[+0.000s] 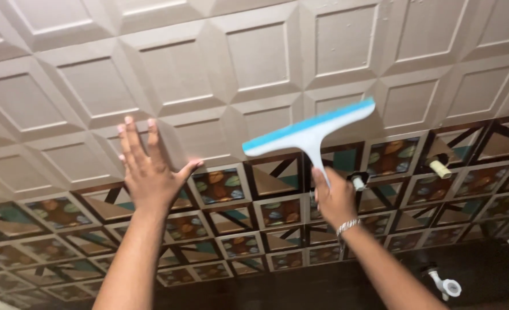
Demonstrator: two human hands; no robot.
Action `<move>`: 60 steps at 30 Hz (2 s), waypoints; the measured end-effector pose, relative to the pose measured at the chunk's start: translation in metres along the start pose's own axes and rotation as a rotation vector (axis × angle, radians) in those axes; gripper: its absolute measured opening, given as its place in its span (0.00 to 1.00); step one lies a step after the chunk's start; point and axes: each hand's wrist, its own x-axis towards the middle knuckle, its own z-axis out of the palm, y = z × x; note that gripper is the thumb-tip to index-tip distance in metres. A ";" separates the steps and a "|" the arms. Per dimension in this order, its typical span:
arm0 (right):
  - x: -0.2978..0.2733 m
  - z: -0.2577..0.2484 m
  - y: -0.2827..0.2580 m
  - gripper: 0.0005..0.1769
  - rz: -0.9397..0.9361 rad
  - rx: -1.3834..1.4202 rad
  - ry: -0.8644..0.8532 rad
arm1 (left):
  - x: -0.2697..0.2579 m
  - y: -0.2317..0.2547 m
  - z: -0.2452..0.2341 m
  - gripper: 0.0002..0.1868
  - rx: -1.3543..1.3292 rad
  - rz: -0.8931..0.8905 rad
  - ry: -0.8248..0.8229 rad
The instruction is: The person uses a squeegee to wipe water from the tiled floor and walls, then rinses the squeegee with a handheld shower head and continues wiping the walls. A bucket and a small cup are present on the floor.
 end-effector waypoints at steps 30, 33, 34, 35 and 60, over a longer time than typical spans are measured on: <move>-0.047 0.069 0.014 0.30 0.008 -0.162 0.115 | -0.007 -0.020 -0.014 0.69 0.034 0.130 -0.120; -0.008 0.058 -0.030 0.33 0.018 -0.123 0.108 | -0.007 -0.022 -0.014 0.69 0.037 0.143 -0.111; 0.001 0.052 -0.044 0.34 -0.074 -0.136 0.137 | -0.007 -0.021 -0.013 0.69 0.045 0.146 -0.108; 0.007 0.047 -0.056 0.35 -0.166 -0.149 0.165 | -0.006 -0.022 -0.012 0.69 0.053 0.148 -0.106; -0.119 0.097 0.062 0.30 0.131 -0.122 0.041 | -0.038 -0.040 0.016 0.73 -0.057 0.207 0.015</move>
